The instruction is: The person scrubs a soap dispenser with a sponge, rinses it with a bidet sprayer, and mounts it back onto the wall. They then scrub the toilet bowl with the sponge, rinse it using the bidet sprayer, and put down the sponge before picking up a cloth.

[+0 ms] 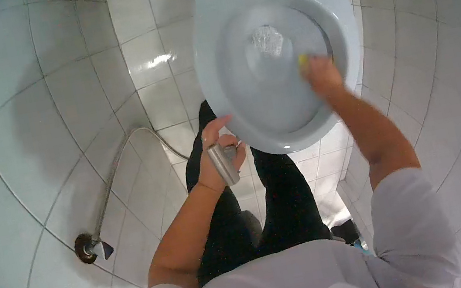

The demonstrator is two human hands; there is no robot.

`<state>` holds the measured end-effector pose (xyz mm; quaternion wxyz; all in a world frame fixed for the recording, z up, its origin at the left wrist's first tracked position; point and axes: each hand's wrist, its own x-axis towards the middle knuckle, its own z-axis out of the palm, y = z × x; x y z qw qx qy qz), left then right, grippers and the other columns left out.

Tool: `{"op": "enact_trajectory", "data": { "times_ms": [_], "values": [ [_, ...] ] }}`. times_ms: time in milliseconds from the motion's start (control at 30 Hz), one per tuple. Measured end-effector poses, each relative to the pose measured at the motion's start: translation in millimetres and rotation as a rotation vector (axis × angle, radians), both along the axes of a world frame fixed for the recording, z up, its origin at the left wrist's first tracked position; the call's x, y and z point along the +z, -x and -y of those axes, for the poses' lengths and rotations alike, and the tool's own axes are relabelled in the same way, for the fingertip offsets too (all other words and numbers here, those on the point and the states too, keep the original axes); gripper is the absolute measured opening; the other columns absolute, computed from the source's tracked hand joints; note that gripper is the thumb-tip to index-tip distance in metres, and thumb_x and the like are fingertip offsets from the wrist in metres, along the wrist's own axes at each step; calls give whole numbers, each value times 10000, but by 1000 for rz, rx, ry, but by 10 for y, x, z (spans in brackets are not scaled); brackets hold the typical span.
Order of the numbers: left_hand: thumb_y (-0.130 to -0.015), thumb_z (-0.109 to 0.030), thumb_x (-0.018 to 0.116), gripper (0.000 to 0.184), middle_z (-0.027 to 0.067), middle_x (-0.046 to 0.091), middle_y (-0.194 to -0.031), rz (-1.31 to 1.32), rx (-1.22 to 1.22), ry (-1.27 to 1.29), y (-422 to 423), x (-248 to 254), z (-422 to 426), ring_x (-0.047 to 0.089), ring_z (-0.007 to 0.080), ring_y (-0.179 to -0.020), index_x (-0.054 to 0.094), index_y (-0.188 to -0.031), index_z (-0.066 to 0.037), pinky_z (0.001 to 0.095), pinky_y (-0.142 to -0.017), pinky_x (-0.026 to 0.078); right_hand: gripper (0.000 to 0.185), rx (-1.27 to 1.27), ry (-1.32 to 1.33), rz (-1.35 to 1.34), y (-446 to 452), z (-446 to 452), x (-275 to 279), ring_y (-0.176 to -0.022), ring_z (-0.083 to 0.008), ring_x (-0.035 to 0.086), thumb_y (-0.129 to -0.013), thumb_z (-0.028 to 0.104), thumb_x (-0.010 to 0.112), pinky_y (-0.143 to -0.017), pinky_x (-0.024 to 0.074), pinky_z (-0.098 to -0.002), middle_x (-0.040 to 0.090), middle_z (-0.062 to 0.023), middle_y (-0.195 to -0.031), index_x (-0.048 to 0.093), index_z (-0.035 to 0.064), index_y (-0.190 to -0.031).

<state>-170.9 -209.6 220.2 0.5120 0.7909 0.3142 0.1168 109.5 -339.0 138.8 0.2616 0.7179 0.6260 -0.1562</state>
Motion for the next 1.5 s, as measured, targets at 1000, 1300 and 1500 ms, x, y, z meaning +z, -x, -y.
{"op": "enact_trajectory", "data": {
  "times_ms": [1000, 1300, 1500],
  "values": [
    [-628, -8, 605, 181, 131, 466, -1030, 46, -13, 138, 200, -20, 38, 443, 288, -956, 454, -716, -54, 367, -806, 370, 332, -1811, -1302, -864, 356, -1691, -670, -901, -258, 456, -792, 85, 447, -796, 383, -347, 452, -140, -974, 319, 48, -1096],
    [-727, -77, 575, 237, 76, 494, -822, -24, 105, 533, 5, 201, 274, 494, 160, -765, 421, -904, -43, 252, -683, 412, 381, -693, 97, -922, 1038, -262, 45, -984, -277, 481, -710, 68, 499, -840, 374, -333, 493, -143, -1072, 460, 125, -1085],
    [-794, -152, 522, 387, 54, 467, -789, -87, 90, 877, -324, 720, 452, 468, 98, -692, 321, -1105, -40, 224, -633, 405, 357, -1438, -676, -1168, 800, 493, 554, -873, -197, 491, -726, 86, 500, -721, 417, -312, 487, -94, -952, 403, 125, -1067]
  ]
}}
